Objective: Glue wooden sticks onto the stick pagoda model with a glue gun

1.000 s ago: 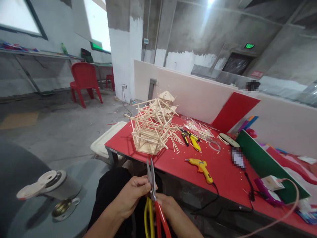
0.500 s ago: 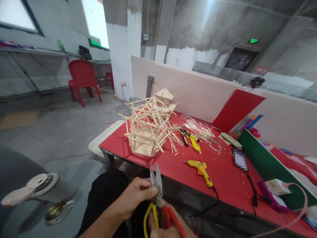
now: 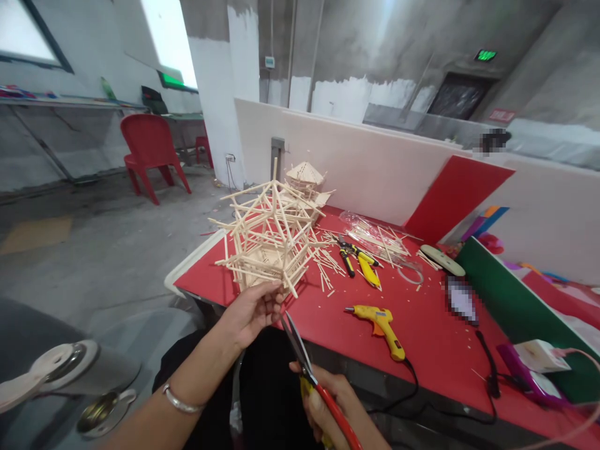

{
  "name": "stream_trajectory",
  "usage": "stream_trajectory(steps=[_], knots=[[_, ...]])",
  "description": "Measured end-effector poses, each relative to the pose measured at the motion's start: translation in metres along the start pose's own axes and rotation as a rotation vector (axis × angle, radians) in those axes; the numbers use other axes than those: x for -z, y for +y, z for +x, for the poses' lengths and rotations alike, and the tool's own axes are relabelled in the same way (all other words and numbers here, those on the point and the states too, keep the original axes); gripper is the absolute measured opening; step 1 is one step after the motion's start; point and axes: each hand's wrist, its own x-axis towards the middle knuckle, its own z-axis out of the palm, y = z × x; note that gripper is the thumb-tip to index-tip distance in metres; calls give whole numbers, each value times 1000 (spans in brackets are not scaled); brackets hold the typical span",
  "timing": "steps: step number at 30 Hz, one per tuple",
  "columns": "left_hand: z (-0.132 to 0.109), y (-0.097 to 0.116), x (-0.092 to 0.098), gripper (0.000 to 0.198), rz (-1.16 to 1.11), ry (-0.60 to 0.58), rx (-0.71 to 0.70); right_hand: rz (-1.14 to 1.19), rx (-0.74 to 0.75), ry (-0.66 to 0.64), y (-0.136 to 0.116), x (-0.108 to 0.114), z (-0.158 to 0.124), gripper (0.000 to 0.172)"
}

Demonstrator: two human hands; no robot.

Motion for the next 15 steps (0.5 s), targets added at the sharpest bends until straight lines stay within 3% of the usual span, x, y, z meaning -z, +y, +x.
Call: stream_trajectory(steps=[6, 10, 15], knots=[[2, 3, -3, 18, 14, 3, 12, 6, -10, 36, -10, 5, 18, 64], [4, 5, -4, 16, 8, -6, 33, -3, 21, -35, -15, 9, 30, 63], [5, 5, -2, 15, -8, 6, 44, 34, -9, -4, -16, 8, 34, 61]])
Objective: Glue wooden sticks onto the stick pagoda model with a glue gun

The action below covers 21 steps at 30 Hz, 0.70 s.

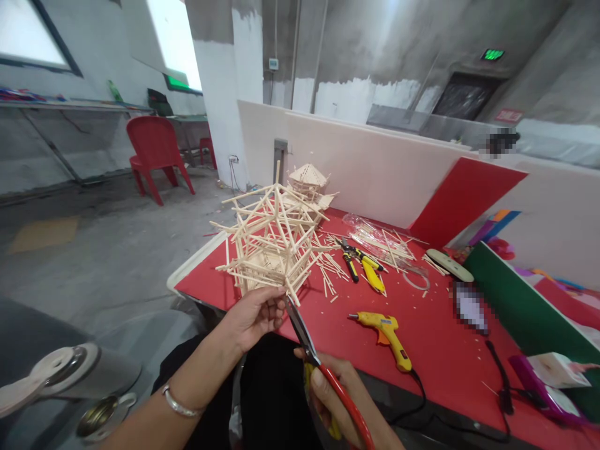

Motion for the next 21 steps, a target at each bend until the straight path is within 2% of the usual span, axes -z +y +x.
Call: stream_trajectory(steps=[9, 15, 21], knots=[[7, -4, 5, 12, -90, -40, 88, 68, 11, -21, -2, -1, 5, 56], [6, -1, 1, 13, -101, -29, 112, 74, -6, -13, 4, 0, 4, 58], [5, 1, -2, 14, -94, -19, 107, 50, -17, -13, -4, -1, 3, 63]])
